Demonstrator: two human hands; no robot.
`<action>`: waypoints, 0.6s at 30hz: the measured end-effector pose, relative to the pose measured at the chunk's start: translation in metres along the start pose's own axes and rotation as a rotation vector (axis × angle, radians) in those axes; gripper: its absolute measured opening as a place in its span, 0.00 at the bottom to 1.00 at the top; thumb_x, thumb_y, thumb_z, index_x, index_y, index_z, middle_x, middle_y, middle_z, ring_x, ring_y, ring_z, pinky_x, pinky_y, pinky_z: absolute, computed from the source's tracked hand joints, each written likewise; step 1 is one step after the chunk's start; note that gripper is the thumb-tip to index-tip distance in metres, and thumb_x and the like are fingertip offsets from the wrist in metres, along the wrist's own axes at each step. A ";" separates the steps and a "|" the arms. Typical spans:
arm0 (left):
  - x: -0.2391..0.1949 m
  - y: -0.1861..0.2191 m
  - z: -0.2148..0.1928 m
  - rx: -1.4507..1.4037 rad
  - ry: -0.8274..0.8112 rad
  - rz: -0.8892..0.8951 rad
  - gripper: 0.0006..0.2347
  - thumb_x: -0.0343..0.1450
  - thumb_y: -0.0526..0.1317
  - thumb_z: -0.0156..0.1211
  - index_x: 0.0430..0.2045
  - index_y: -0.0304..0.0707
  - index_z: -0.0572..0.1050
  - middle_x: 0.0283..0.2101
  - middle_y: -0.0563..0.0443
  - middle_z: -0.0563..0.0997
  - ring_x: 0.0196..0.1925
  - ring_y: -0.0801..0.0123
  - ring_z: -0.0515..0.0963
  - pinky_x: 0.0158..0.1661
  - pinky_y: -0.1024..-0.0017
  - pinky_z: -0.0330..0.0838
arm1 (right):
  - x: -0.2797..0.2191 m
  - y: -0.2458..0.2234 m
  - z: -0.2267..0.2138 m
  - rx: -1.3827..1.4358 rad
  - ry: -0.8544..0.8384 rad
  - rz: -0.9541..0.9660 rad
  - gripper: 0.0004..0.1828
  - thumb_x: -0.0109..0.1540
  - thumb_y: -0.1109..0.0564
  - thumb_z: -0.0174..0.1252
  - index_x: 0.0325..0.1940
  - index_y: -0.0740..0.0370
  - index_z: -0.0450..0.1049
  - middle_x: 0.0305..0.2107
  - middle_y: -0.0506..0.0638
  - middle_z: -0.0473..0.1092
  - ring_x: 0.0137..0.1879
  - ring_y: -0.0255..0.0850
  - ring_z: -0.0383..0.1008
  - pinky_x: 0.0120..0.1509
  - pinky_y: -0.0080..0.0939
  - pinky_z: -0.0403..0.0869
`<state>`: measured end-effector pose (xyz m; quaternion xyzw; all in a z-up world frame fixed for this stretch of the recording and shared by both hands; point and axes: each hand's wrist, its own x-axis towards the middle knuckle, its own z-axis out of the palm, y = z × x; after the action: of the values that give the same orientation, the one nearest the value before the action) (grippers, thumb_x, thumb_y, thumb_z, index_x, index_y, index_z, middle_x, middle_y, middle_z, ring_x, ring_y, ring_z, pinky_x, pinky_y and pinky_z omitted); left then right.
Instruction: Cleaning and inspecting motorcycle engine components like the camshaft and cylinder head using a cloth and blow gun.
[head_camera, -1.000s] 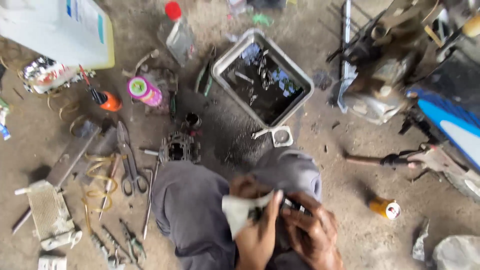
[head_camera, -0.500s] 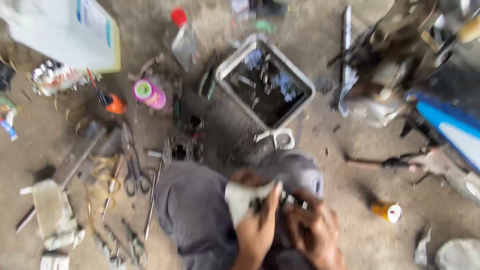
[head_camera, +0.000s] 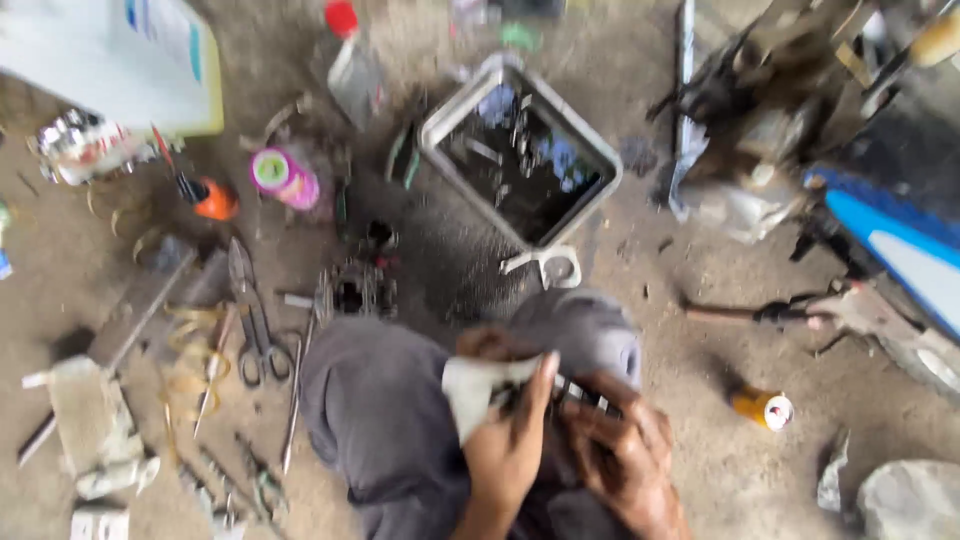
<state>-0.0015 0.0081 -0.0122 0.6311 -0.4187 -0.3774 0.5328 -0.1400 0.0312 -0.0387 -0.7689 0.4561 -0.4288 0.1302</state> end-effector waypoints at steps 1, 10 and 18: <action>-0.001 0.005 0.000 -0.086 -0.011 -0.054 0.05 0.70 0.37 0.65 0.32 0.38 0.74 0.37 0.50 0.77 0.43 0.70 0.80 0.50 0.74 0.73 | -0.001 -0.004 -0.002 -0.008 -0.007 0.032 0.09 0.65 0.57 0.59 0.50 0.55 0.71 0.48 0.63 0.74 0.46 0.48 0.83 0.44 0.39 0.79; 0.046 0.015 -0.027 -0.041 0.003 0.193 0.11 0.69 0.36 0.68 0.39 0.38 0.71 0.39 0.51 0.77 0.40 0.70 0.81 0.46 0.76 0.75 | 0.012 0.004 0.008 0.078 -0.014 -0.001 0.08 0.65 0.58 0.60 0.48 0.55 0.70 0.47 0.60 0.75 0.47 0.45 0.82 0.46 0.38 0.77; 0.065 -0.072 -0.239 0.467 0.552 0.063 0.39 0.68 0.41 0.76 0.64 0.09 0.56 0.61 0.19 0.72 0.62 0.45 0.74 0.59 0.60 0.69 | 0.010 -0.002 -0.003 0.570 0.150 0.252 0.12 0.63 0.61 0.62 0.45 0.52 0.66 0.46 0.63 0.72 0.53 0.47 0.76 0.57 0.42 0.74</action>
<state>0.2515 0.0387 -0.0501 0.8008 -0.3533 -0.0704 0.4785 -0.1387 0.0247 -0.0300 -0.6053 0.4174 -0.5752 0.3585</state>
